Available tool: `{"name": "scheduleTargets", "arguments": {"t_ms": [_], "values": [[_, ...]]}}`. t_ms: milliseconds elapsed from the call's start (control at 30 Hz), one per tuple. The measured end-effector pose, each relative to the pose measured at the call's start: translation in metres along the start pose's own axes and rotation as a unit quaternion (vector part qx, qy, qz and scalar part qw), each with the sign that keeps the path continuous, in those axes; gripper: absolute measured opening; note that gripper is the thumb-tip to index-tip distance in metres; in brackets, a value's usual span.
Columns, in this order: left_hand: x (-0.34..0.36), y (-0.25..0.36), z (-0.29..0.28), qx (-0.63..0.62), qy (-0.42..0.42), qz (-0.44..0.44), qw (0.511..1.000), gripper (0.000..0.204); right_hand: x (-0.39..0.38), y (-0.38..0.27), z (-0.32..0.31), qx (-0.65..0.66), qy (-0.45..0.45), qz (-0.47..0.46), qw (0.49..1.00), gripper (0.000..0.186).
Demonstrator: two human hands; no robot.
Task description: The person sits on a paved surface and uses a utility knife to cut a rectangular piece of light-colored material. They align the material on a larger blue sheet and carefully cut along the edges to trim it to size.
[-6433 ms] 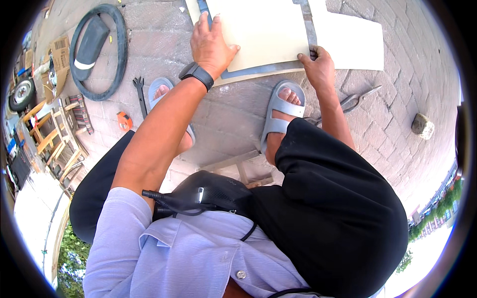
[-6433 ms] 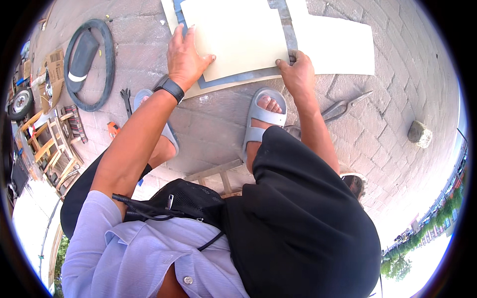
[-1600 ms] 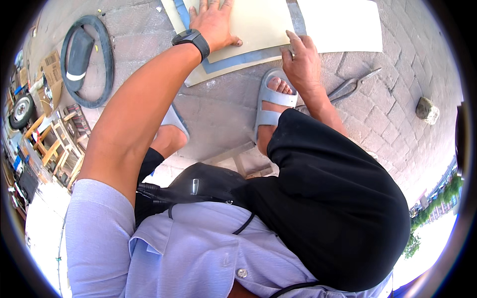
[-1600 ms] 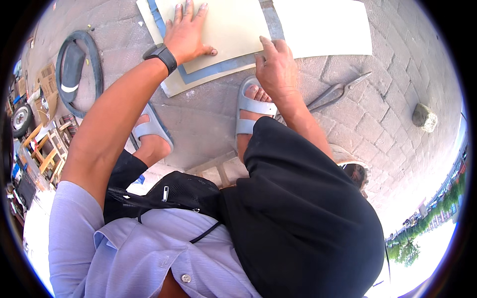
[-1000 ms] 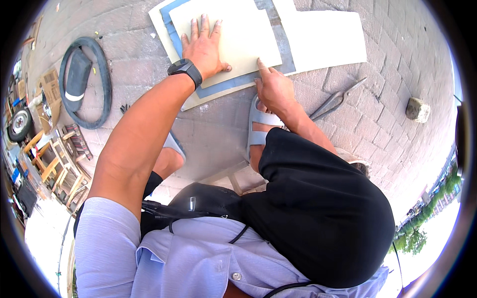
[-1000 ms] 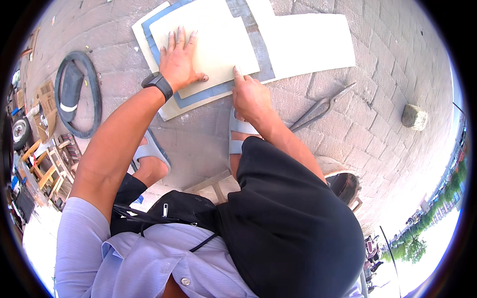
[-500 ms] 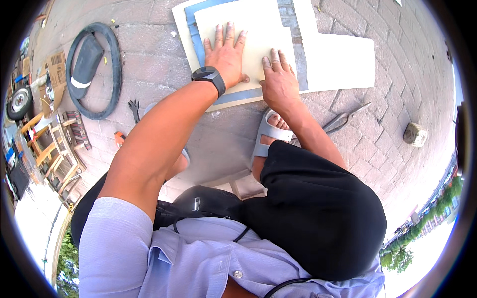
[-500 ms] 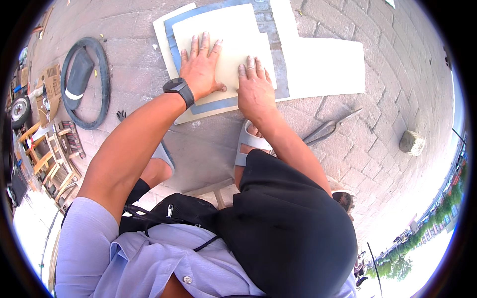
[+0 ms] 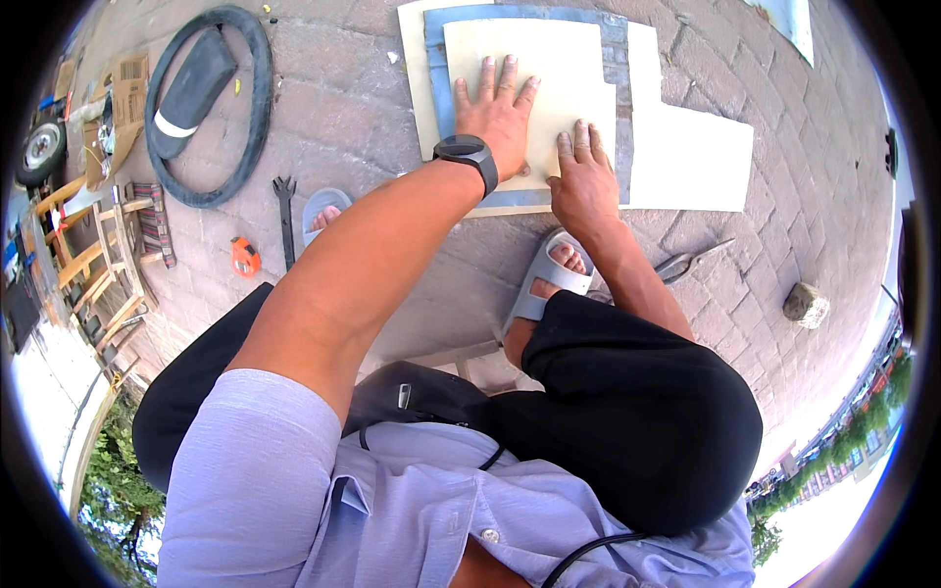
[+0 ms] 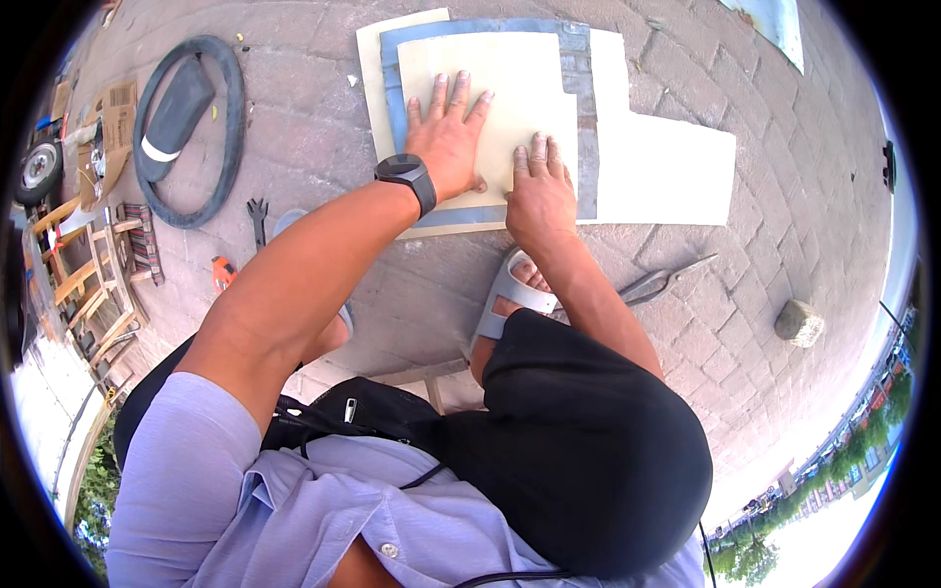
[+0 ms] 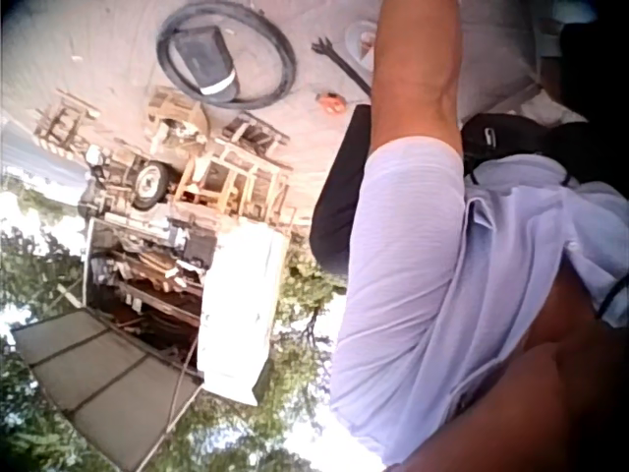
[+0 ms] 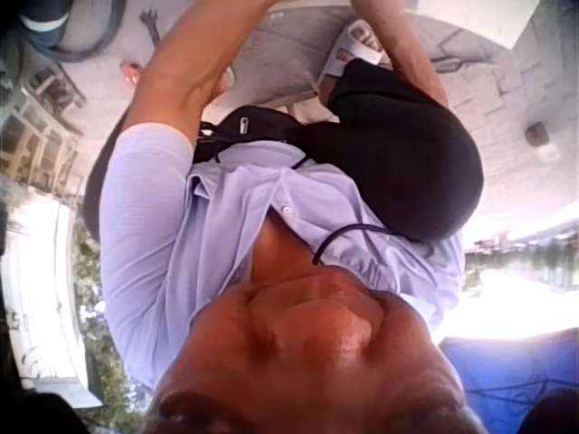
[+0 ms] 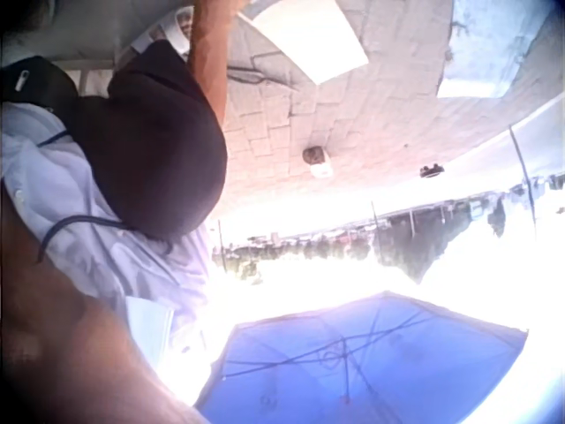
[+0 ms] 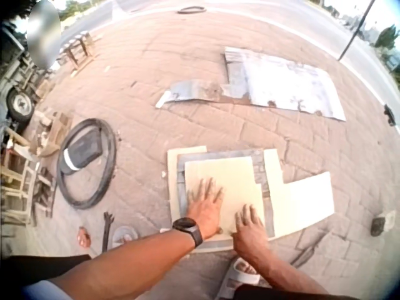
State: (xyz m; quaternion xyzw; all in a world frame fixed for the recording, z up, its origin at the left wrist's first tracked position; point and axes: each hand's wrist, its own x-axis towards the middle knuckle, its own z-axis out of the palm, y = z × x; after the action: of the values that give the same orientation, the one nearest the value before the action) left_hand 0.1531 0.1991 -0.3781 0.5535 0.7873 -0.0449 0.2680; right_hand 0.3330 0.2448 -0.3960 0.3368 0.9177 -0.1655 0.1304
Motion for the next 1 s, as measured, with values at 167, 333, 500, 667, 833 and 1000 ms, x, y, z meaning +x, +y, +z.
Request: {"name": "scheduleTargets", "arguments": {"t_ms": [167, 333, 500, 667, 833, 1000], "values": [[0.0, 0.0, -0.001, -0.01, 0.003, -0.001, 1.0, 0.125, 0.001, -0.004, -0.006, -0.015, -0.009, -0.005, 1.0, 0.066], [-0.001, -0.001, 0.0, -0.009, 0.005, 0.002, 1.0, 0.125, -0.001, -0.003, -0.004, -0.006, -0.003, -0.008, 1.0, 0.063], [0.0, 0.003, -0.003, -0.012, -0.007, -0.001, 1.0, 0.125, -0.002, -0.002, -0.001, -0.006, 0.001, -0.006, 1.0, 0.06], [0.001, 0.002, -0.004, 0.0, -0.011, 0.001, 1.0, 0.127, -0.001, -0.002, -0.004, -0.003, 0.004, -0.011, 1.0, 0.06], [0.0, 0.006, -0.006, 0.018, -0.023, 0.001, 1.0, 0.129, -0.001, -0.002, 0.001, -0.022, 0.002, -0.003, 1.0, 0.062], [0.002, 0.008, -0.006, 0.026, -0.017, 0.011, 0.999, 0.129, -0.001, -0.002, -0.005, -0.026, -0.023, 0.001, 0.999, 0.058]]}}
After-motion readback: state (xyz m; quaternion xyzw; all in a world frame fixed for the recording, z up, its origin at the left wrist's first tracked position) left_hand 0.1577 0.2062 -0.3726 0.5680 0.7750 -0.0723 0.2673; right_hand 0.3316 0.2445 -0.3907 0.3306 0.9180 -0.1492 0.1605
